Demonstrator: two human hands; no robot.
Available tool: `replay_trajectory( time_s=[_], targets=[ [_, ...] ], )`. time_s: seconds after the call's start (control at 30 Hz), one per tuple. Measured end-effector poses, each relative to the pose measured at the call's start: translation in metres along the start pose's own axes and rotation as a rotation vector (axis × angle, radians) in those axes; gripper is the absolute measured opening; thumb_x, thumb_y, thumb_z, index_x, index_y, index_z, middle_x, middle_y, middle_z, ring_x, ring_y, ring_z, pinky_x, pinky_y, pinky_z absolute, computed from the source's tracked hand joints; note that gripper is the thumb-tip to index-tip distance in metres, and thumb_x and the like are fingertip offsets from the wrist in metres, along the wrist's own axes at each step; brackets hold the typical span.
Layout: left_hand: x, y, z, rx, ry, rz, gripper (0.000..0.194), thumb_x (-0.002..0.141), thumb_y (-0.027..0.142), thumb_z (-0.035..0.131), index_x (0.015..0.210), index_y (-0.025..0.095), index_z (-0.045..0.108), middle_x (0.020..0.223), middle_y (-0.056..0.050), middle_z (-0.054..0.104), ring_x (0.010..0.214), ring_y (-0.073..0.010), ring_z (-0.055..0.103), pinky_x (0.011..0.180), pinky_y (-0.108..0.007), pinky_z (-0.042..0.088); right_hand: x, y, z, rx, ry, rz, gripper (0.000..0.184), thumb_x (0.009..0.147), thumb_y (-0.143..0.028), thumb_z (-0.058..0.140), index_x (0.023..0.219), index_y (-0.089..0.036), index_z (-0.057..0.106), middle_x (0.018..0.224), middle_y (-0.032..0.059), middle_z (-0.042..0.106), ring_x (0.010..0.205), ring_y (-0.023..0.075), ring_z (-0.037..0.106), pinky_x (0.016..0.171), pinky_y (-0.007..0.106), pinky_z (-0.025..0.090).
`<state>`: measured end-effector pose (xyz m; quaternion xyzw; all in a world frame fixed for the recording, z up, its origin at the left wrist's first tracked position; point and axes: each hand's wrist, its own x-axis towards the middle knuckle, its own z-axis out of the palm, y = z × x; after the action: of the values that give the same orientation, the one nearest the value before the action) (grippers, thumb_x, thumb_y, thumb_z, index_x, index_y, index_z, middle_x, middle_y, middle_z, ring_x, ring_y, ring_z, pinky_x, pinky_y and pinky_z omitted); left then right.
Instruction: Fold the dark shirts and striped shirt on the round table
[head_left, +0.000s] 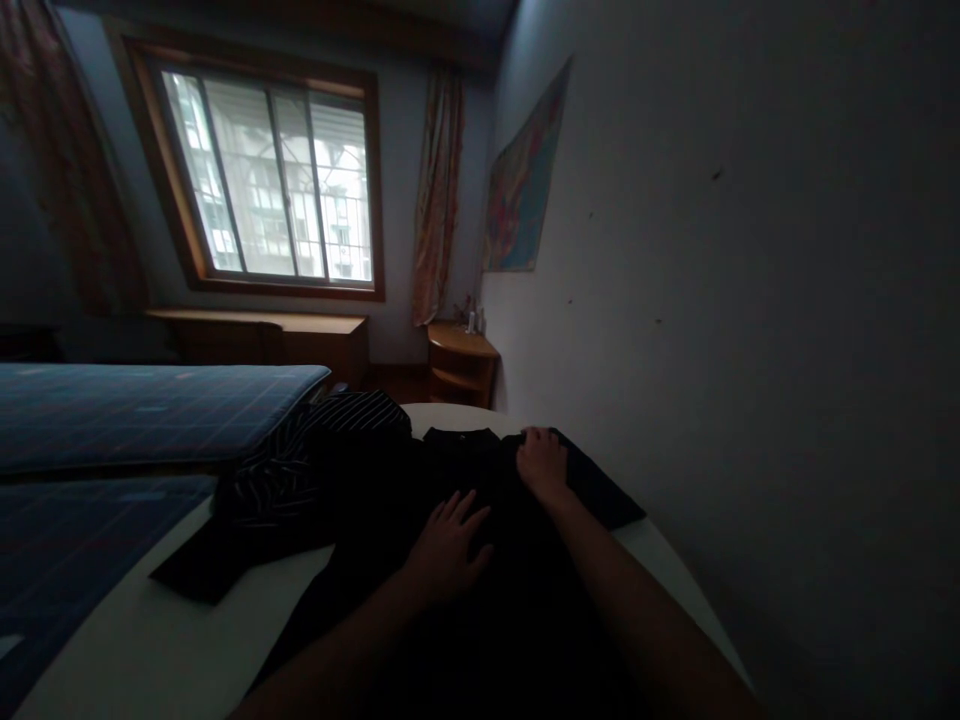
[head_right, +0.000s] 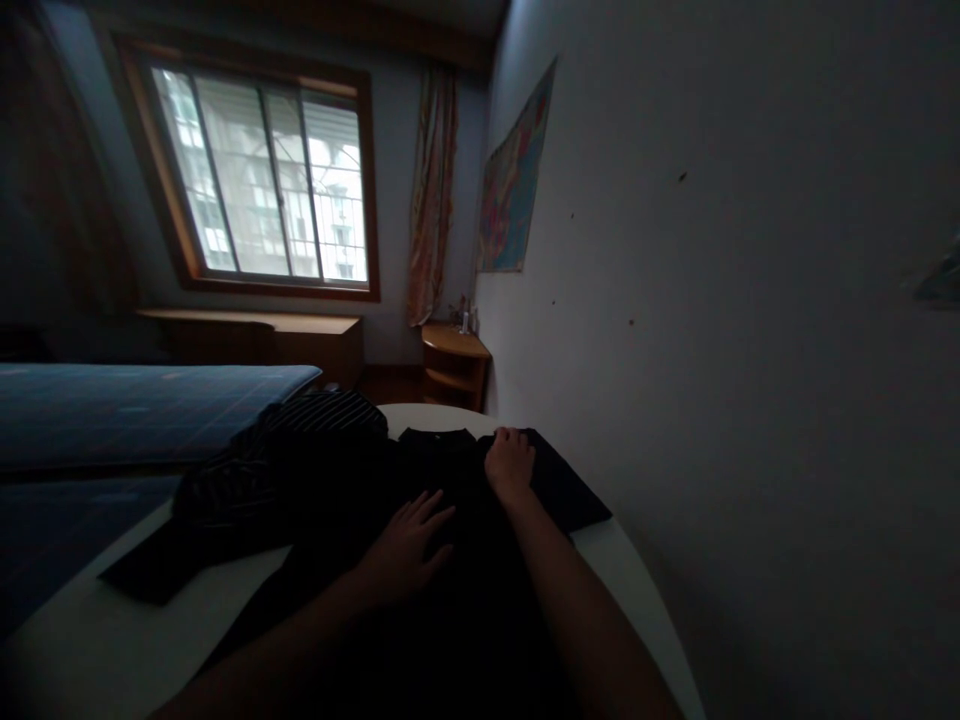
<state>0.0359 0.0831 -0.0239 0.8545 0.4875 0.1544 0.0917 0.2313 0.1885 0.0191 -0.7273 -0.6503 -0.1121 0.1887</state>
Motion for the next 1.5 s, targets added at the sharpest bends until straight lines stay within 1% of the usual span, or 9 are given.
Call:
replay_trajectory(
  time_s=[0.2,0.37,0.57,0.7,0.83,1.0,1.17,1.27,1.5],
  targets=[
    [-0.001,-0.04,-0.038,0.166,0.322,-0.124,0.044,0.089,0.034,0.055,0.13,0.019,0.061,0.149,-0.013,0.048,0.14,-0.0331,0.039,0.113,-0.05,0.032,-0.045,-0.064,0.016,0.174,-0.099,-0.224,0.037,0.096,-0.037,0.046,0.126,-0.018,0.058,0.132,0.0139,0.058,0.118,0.0291,0.052,0.095,0.042,0.042],
    [-0.026,-0.092,-0.085,0.426,0.71,-0.412,0.046,0.089,0.033,0.051,0.131,0.014,0.057,0.152,-0.018,0.04,0.141,-0.0367,0.033,0.114,-0.054,0.025,-0.078,-0.082,0.032,0.285,-0.151,-0.328,0.043,0.097,-0.044,0.045,0.129,-0.018,0.058,0.137,0.0135,0.056,0.125,0.0296,0.049,0.103,0.044,0.039],
    [-0.046,-0.129,-0.119,0.364,0.666,-0.706,0.057,0.089,0.042,0.05,0.136,0.009,0.048,0.116,-0.02,0.067,0.106,-0.0358,0.064,0.093,-0.047,0.047,-0.078,-0.077,0.033,0.361,-0.18,-0.331,0.038,0.094,-0.041,0.052,0.123,-0.018,0.062,0.136,0.0123,0.058,0.126,0.0283,0.049,0.106,0.043,0.037],
    [-0.044,-0.132,-0.125,0.191,0.657,-0.692,0.041,0.091,0.034,0.048,0.127,0.016,0.056,0.109,-0.013,0.071,0.099,-0.0305,0.068,0.087,-0.04,0.051,-0.08,-0.077,0.026,0.407,-0.12,-0.412,0.036,0.092,-0.039,0.056,0.121,-0.019,0.062,0.132,0.0119,0.061,0.124,0.0265,0.05,0.108,0.042,0.035],
    [-0.043,-0.133,-0.129,0.028,0.781,-0.57,0.032,0.09,0.032,0.05,0.117,0.019,0.06,0.113,-0.01,0.07,0.102,-0.026,0.067,0.091,-0.036,0.051,-0.094,-0.082,0.011,0.468,-0.092,-0.629,0.036,0.091,-0.038,0.059,0.123,-0.021,0.061,0.133,0.0092,0.06,0.125,0.0231,0.05,0.111,0.041,0.031],
    [-0.048,-0.143,-0.13,0.023,0.773,-0.563,0.029,0.088,0.029,0.05,0.112,0.018,0.062,0.111,-0.01,0.07,0.1,-0.0263,0.067,0.092,-0.038,0.051,-0.111,-0.088,0.001,0.499,-0.275,-0.785,0.043,0.092,-0.044,0.057,0.129,-0.022,0.058,0.135,0.008,0.06,0.126,0.0238,0.052,0.109,0.043,0.034],
    [-0.051,-0.137,-0.13,0.209,0.718,-0.605,0.033,0.089,0.029,0.049,0.116,0.015,0.06,0.116,-0.014,0.066,0.106,-0.0307,0.063,0.093,-0.044,0.05,-0.114,-0.087,0.004,0.495,-0.321,-0.791,0.048,0.091,-0.045,0.058,0.133,-0.023,0.056,0.14,0.0079,0.057,0.13,0.0254,0.049,0.111,0.043,0.033],
    [-0.045,-0.118,-0.126,0.395,0.761,-0.472,0.035,0.09,0.03,0.048,0.119,0.014,0.06,0.133,-0.018,0.055,0.124,-0.0356,0.051,0.105,-0.051,0.041,-0.111,-0.086,0.003,0.496,-0.319,-0.826,0.046,0.093,-0.046,0.056,0.132,-0.021,0.057,0.138,0.0084,0.059,0.129,0.0247,0.05,0.111,0.041,0.034],
    [-0.025,-0.06,-0.051,0.167,0.489,-0.026,0.037,0.093,0.031,0.049,0.126,0.018,0.059,0.148,-0.013,0.045,0.137,-0.0284,0.042,0.114,-0.045,0.036,-0.075,-0.057,-0.014,0.247,-0.211,-0.605,0.027,0.093,-0.035,0.054,0.112,-0.019,0.064,0.112,0.0093,0.069,0.106,0.0228,0.06,0.092,0.035,0.044]
  ],
)
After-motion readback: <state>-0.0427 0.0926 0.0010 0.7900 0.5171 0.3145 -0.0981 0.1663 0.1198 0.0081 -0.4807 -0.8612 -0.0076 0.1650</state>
